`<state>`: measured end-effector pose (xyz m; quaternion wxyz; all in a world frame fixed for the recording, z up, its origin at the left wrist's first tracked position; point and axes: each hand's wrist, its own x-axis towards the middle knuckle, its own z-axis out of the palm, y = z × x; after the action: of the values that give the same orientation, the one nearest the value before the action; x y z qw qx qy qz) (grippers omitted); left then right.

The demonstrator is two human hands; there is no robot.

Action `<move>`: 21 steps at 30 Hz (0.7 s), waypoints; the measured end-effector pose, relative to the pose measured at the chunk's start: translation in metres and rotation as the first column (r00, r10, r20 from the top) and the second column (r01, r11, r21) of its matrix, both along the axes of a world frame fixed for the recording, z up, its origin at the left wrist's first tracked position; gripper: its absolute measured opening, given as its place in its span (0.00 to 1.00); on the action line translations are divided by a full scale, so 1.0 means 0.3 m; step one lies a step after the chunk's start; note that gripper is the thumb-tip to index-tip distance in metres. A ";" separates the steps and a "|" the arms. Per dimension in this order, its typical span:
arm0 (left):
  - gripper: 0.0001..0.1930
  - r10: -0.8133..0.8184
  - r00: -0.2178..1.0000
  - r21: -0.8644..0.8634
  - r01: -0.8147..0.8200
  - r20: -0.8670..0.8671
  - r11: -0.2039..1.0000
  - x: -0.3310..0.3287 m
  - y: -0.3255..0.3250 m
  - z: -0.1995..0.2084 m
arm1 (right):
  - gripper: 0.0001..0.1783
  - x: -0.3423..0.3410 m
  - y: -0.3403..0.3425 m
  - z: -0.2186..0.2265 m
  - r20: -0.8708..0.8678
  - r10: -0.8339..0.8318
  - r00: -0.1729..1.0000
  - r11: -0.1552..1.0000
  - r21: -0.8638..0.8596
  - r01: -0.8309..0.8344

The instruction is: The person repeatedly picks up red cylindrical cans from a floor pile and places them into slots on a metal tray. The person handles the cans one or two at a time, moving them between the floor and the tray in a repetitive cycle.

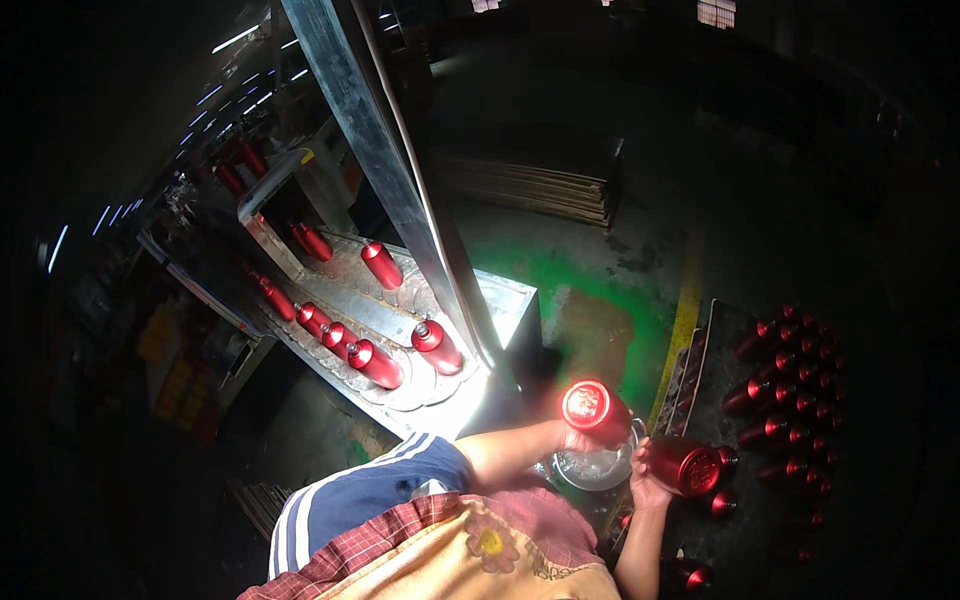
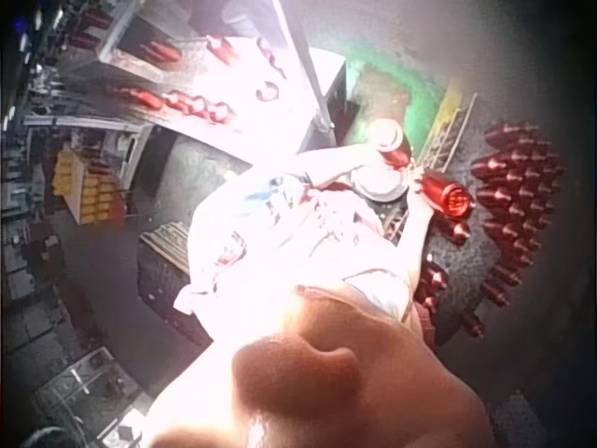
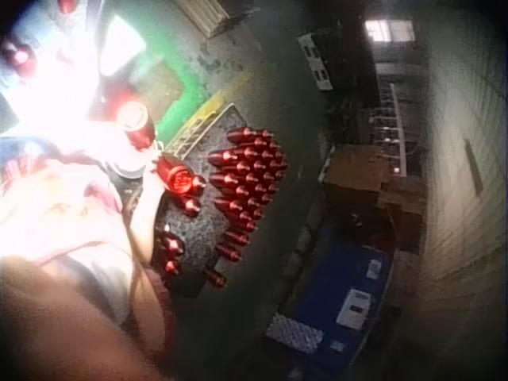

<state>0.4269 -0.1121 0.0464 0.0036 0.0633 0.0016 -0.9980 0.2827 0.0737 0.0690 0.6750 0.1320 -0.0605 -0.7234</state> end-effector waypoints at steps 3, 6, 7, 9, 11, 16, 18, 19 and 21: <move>0.24 0.006 0.992 -0.023 -0.009 -0.127 1.000 -0.005 -0.008 -0.038 | 0.27 0.042 0.011 0.015 -0.055 -0.064 0.996 0.998 -0.017 0.063; 0.25 -0.169 0.983 -0.014 0.169 -0.072 0.986 0.017 -0.023 -0.034 | 0.23 0.097 0.038 0.025 -0.148 -0.135 0.980 0.982 -0.150 0.113; 0.27 -0.200 0.980 -0.094 0.201 0.019 0.975 0.038 -0.026 -0.026 | 0.22 0.122 0.055 0.022 -0.151 -0.136 0.979 0.978 -0.178 0.108; 0.28 -0.257 0.966 -0.109 0.251 -0.039 0.962 0.097 -0.028 -0.006 | 0.22 0.178 0.087 0.005 -0.111 -0.213 0.971 0.968 -0.155 0.195; 0.29 -0.257 0.966 -0.003 0.257 0.040 0.966 0.181 -0.020 0.006 | 0.22 0.245 0.128 -0.024 -0.136 -0.263 0.955 0.961 -0.126 0.247; 0.34 -0.340 0.850 0.192 0.441 -0.402 0.877 0.470 0.047 -0.043 | 0.22 0.451 0.272 -0.116 -0.109 -0.220 0.969 0.974 -0.081 0.212; 0.32 -0.309 0.805 -0.001 0.358 -0.507 0.934 0.595 0.070 -0.078 | 0.24 0.525 0.334 -0.149 -0.018 -0.158 0.987 0.986 -0.058 0.157; 0.30 -0.318 0.895 -0.103 0.301 -0.313 0.948 0.664 0.073 -0.090 | 0.26 0.567 0.362 -0.167 -0.113 -0.257 0.960 0.965 -0.080 0.249; 0.30 -0.271 0.909 -0.050 0.270 -0.318 0.962 0.824 0.124 -0.085 | 0.28 0.656 0.419 -0.190 -0.174 -0.235 0.956 0.971 -0.085 0.223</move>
<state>0.6740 -0.0750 0.0208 -0.1348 -0.1005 -0.0093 -0.9857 0.4795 0.1995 0.0121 0.5931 0.0352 -0.0364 -0.8036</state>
